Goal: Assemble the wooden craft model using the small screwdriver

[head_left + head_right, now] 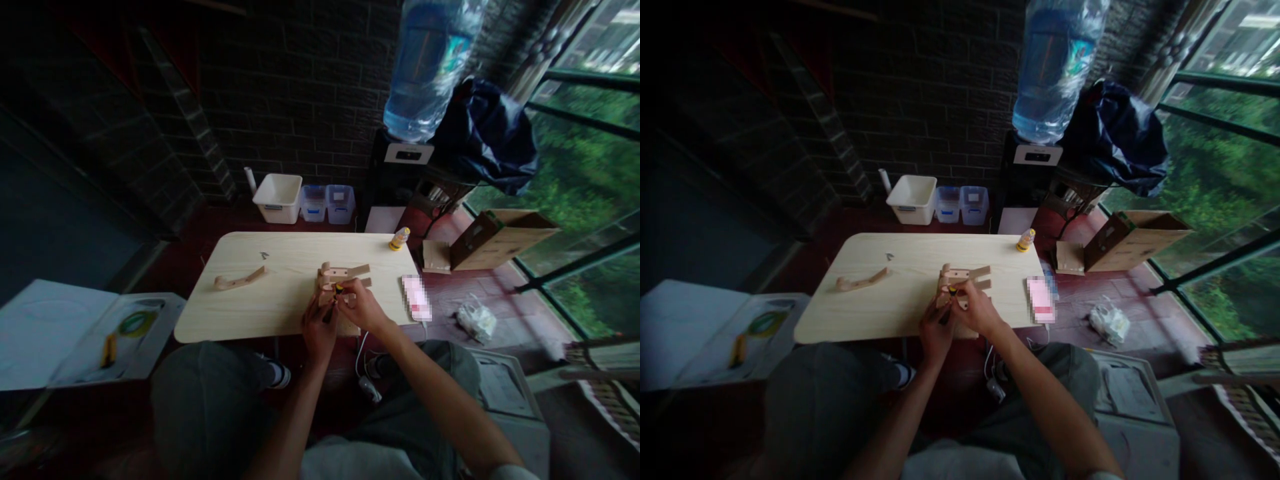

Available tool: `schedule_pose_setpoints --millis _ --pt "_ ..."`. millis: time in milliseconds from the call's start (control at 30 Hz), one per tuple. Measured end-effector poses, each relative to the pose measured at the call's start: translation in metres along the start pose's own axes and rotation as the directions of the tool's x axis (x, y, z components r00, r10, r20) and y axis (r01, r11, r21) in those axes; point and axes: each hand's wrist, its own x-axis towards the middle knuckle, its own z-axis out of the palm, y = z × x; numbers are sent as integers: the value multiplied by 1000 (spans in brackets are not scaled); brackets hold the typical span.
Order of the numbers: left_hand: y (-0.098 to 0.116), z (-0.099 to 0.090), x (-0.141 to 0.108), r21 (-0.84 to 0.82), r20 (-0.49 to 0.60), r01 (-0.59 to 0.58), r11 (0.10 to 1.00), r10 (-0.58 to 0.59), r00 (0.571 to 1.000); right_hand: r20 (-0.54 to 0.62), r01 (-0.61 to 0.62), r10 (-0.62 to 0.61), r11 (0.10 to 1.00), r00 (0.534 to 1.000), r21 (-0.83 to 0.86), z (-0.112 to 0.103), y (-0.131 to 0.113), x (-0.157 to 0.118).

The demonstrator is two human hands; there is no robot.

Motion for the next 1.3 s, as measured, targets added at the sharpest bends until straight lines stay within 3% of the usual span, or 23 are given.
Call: schedule_pose_setpoints --millis 500,1033,1300 --pt "0 0 3 -15 -21 -31 999 31 999 36 -54 51 995 998 79 -6 -5 1" --pt "1 -1 2 70 -11 -17 997 18 1000 -16 141 -140 989 990 50 -16 -21 7" --pt "-1 -2 2 56 15 -18 998 17 1000 25 2 -2 1000 1000 30 -7 -21 -1"
